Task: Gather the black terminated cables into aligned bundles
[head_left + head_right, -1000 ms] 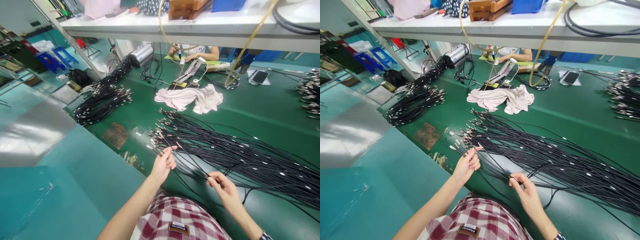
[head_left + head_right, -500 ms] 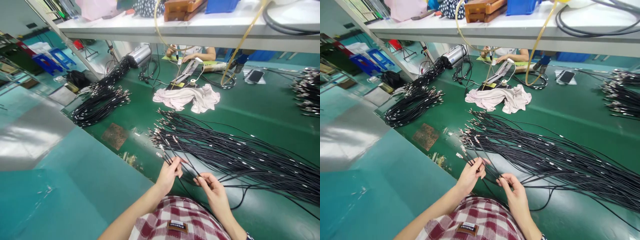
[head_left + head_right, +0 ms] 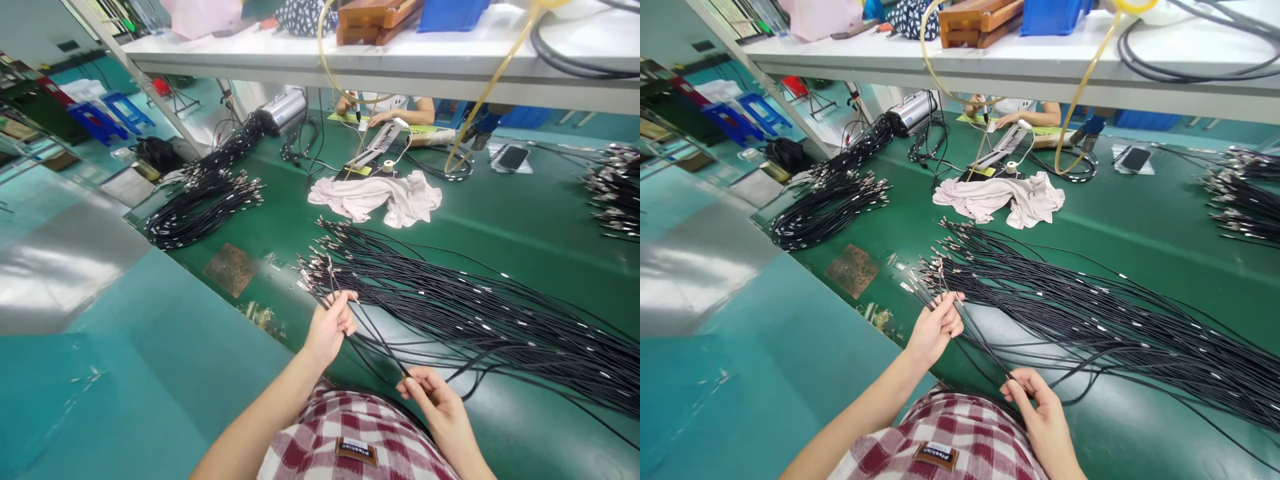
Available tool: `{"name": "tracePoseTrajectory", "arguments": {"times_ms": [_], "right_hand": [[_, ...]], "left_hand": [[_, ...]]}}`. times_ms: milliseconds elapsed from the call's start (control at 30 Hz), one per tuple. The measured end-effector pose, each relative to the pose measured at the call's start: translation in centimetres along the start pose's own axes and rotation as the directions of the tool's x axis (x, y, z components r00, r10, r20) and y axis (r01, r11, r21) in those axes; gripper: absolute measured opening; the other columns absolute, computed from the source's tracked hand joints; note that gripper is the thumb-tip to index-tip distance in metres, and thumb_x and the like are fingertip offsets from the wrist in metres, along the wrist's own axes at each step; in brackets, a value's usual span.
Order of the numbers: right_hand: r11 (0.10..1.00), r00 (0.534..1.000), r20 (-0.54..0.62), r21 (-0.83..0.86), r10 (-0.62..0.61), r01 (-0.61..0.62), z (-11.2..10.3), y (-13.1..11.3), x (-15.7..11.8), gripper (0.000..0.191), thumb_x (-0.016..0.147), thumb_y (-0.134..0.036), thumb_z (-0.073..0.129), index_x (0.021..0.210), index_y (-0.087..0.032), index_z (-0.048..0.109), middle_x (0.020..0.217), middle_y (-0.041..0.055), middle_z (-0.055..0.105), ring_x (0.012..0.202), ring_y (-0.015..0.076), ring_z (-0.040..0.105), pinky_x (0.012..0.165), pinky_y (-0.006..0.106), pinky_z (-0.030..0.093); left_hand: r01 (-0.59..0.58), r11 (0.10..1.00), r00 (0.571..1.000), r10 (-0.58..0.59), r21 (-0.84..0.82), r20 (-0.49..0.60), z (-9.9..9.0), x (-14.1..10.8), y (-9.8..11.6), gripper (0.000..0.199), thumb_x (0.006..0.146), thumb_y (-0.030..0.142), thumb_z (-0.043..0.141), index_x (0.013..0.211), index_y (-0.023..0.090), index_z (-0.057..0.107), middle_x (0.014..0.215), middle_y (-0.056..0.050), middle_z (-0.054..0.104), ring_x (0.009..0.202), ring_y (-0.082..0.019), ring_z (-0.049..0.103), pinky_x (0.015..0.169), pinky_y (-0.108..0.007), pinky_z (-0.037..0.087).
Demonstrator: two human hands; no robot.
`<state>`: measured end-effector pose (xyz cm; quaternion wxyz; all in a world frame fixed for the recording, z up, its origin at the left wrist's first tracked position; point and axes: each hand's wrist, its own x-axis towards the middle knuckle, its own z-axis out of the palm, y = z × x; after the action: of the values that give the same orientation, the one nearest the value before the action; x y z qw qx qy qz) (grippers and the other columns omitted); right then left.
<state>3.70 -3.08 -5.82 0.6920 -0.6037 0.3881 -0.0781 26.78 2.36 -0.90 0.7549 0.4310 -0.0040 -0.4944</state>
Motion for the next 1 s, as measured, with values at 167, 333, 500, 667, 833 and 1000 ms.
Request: {"name": "tracePoseTrajectory", "arguments": {"times_ms": [167, 333, 500, 667, 833, 1000], "right_hand": [[0.997, 0.999, 0.053, -0.075, 0.002, 0.002, 0.3, -1.3, 0.6, 0.027, 0.085, -0.045, 0.050, 0.101, -0.023, 0.056, 0.074, 0.0013, 0.055, 0.074, 0.0178, 0.052, 0.072, 0.030, 0.041], [0.998, 0.992, 0.123, -0.059, -0.027, 0.035, 1.1, -3.6, 1.7, 0.025, 0.082, -0.044, 0.055, 0.086, -0.021, 0.062, 0.087, 0.0048, 0.061, 0.084, 0.0208, 0.055, 0.079, 0.031, 0.042], [0.988, 0.988, 0.153, 0.150, 0.012, -0.035, 1.5, -4.5, 1.8, 0.022, 0.081, -0.041, 0.058, 0.087, -0.020, 0.059, 0.090, 0.0068, 0.064, 0.088, 0.0221, 0.059, 0.084, 0.034, 0.044], [0.990, 0.995, 0.104, 0.141, 0.008, -0.023, 1.2, -5.8, 2.6, 0.022, 0.079, -0.041, 0.061, 0.085, -0.021, 0.057, 0.102, 0.0084, 0.064, 0.103, 0.0240, 0.055, 0.091, 0.036, 0.039], [0.972, 0.996, 0.052, 0.221, 0.076, -0.086, 0.8, -7.4, 3.9, 0.027, 0.077, -0.045, 0.062, 0.086, -0.020, 0.056, 0.091, 0.0080, 0.067, 0.090, 0.0225, 0.060, 0.088, 0.036, 0.041], [0.992, 0.991, 0.131, 0.126, -0.011, -0.006, 3.5, -8.0, 4.7, 0.028, 0.081, -0.046, 0.057, 0.085, -0.018, 0.053, 0.075, 0.0049, 0.067, 0.061, 0.0150, 0.059, 0.062, 0.027, 0.044]], "left_hand": [[0.001, 0.998, 1.000, -0.002, 0.065, 0.008, -0.3, -0.2, -0.2, 0.027, 0.082, 0.038, 0.058, 0.078, 0.012, 0.054, 0.054, 0.006, 0.028, 0.042, -0.002, 0.024, 0.044, -0.019, 0.029], [-0.009, 0.995, 1.000, 0.008, 0.099, 0.015, -0.3, -0.6, 0.3, 0.028, 0.081, 0.039, 0.058, 0.076, 0.013, 0.051, 0.068, 0.001, 0.046, 0.046, -0.003, 0.036, 0.045, -0.019, 0.032], [-0.051, 0.993, 0.998, 0.046, 0.111, 0.045, -0.2, -0.9, 0.3, 0.026, 0.085, 0.038, 0.051, 0.081, 0.013, 0.052, 0.068, -0.002, 0.052, 0.044, -0.003, 0.032, 0.046, -0.019, 0.031], [-0.106, 0.986, 0.994, 0.106, 0.125, 0.004, 0.0, -1.0, 0.3, 0.025, 0.087, 0.037, 0.049, 0.081, 0.013, 0.051, 0.066, -0.002, 0.052, 0.047, -0.005, 0.039, 0.046, -0.018, 0.030], [-0.126, 0.975, 0.992, 0.128, 0.183, 0.002, 0.3, -1.3, 0.3, 0.025, 0.086, 0.037, 0.049, 0.081, 0.013, 0.052, 0.066, -0.003, 0.053, 0.048, -0.007, 0.040, 0.046, -0.020, 0.031], [-0.155, 0.958, 0.987, 0.160, 0.243, -0.002, 0.5, -1.3, 0.2, 0.027, 0.088, 0.037, 0.046, 0.091, 0.012, 0.056, 0.076, -0.006, 0.057, 0.053, -0.008, 0.043, 0.049, -0.020, 0.031]]}}
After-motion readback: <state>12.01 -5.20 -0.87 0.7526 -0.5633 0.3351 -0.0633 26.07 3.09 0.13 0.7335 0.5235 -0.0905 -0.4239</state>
